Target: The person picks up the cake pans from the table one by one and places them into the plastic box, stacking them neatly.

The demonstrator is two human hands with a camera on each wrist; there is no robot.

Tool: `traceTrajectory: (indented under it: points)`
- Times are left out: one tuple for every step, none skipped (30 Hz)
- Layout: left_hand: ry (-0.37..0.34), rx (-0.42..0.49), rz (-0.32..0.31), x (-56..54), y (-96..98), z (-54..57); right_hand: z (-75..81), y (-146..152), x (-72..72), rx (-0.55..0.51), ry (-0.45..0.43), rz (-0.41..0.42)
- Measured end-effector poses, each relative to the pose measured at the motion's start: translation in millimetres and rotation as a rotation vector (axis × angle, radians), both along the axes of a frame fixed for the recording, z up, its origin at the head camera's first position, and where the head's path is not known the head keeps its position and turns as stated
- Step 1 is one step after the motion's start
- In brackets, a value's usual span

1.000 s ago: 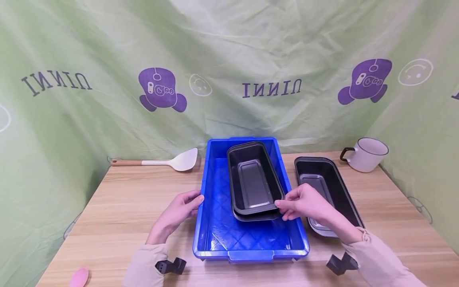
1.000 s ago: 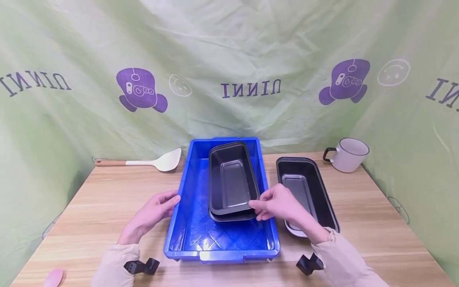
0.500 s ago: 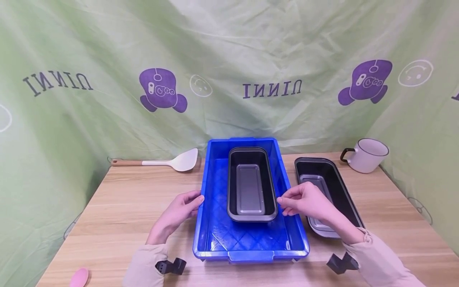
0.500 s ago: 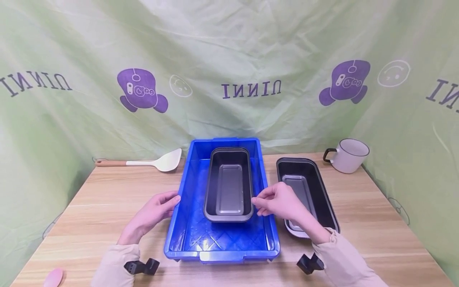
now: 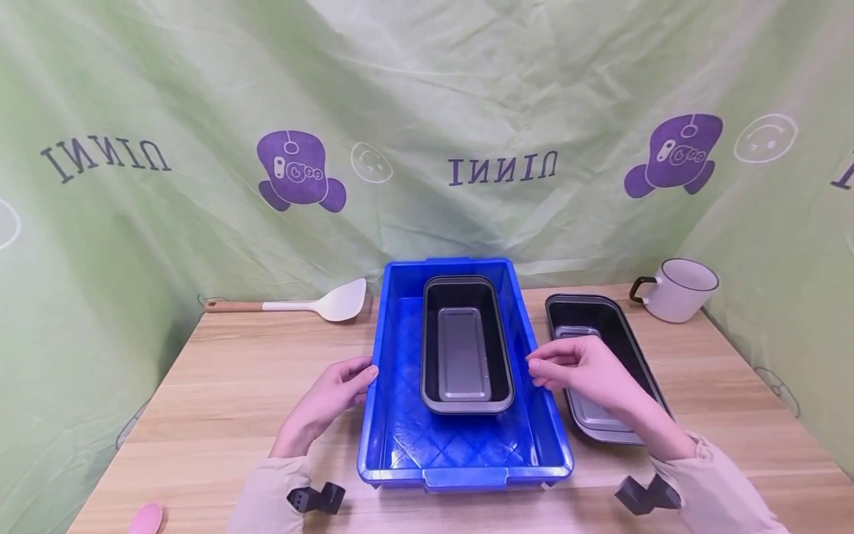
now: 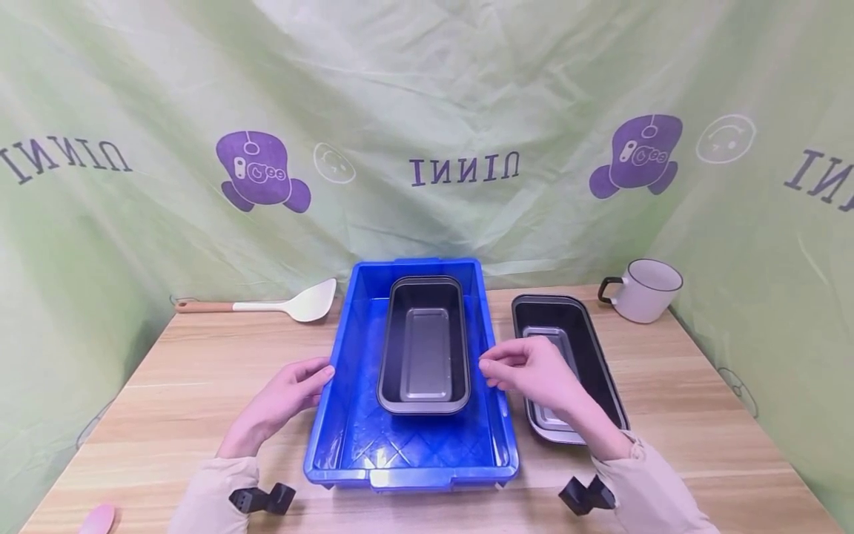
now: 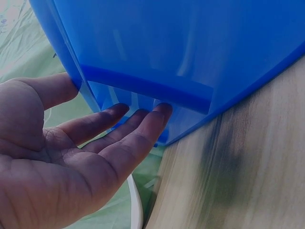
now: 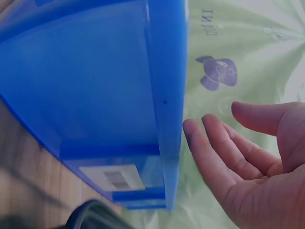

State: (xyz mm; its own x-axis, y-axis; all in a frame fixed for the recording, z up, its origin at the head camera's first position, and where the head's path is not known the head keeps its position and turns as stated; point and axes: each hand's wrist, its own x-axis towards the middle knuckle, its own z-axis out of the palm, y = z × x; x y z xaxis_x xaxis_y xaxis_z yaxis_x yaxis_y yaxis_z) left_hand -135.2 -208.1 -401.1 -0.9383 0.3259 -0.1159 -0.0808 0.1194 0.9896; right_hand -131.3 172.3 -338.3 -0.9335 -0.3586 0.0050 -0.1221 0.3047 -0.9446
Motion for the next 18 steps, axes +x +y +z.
traceTrajectory:
  points:
    - [0.000,-0.001,0.000,0.0,-0.2,0.0,0.1,3,0.8,0.004,0.015,-0.014]
    - [-0.001,-0.003,0.002,0.1,-0.4,0.1,0.0,7,1.5,0.004,0.022,-0.032]
    - [-0.001,-0.006,0.008,0.2,-0.5,0.2,0.0,10,2.1,0.003,0.029,-0.045]
    - [0.000,-0.010,0.011,0.2,-0.7,0.1,-0.3,15,2.7,0.004,0.040,-0.058]
    - [-0.002,-0.012,0.016,0.1,-0.7,0.0,-1.0,19,3.2,0.009,0.051,-0.072]
    - [0.000,-0.014,0.016,0.0,-0.5,-0.2,-1.4,25,4.2,0.016,0.057,-0.085]
    - [-0.005,-0.017,0.020,0.1,-0.5,-0.4,-2.3,31,5.3,0.025,0.062,-0.096]
    - [-0.006,-0.014,0.017,0.0,-0.1,-0.5,-3.6,37,6.6,0.033,0.065,-0.107]
    - [-0.004,-0.015,0.015,-0.1,0.1,-0.9,-4.9,44,8.0,0.043,0.068,-0.113]
    - [-0.008,-0.015,0.013,-0.1,0.3,-1.1,-6.7,52,9.4,0.052,0.070,-0.119]
    - [-0.012,-0.012,0.013,-0.2,0.6,-1.3,-8.3,60,10.7,0.062,0.069,-0.124]
    - [-0.014,-0.011,0.013,-0.2,0.6,-1.7,-10.1,67,11.9,0.069,0.063,-0.126]
    - [-0.018,-0.010,0.016,-0.2,0.6,-2.1,-12.2,74,13.3,0.071,0.059,-0.131]
    - [-0.018,-0.008,0.017,-0.2,0.5,-2.4,-14.2,82,14.9,0.070,0.053,-0.136]
    - [-0.020,-0.008,0.017,-0.2,0.3,-2.7,-16.2,89,16.4,0.070,0.054,-0.139]
    - [-0.022,-0.005,0.018,-0.1,0.2,-2.9,-18.0,96,18.2,0.070,0.054,-0.147]
    - [-0.021,-0.002,0.015,-0.2,0.1,-3.1,-19.8,102,20.1,0.071,0.054,-0.157]
    - [-0.019,-0.001,0.012,-0.3,0.0,-3.4,-21.5,109,22.3,0.072,0.053,-0.165]
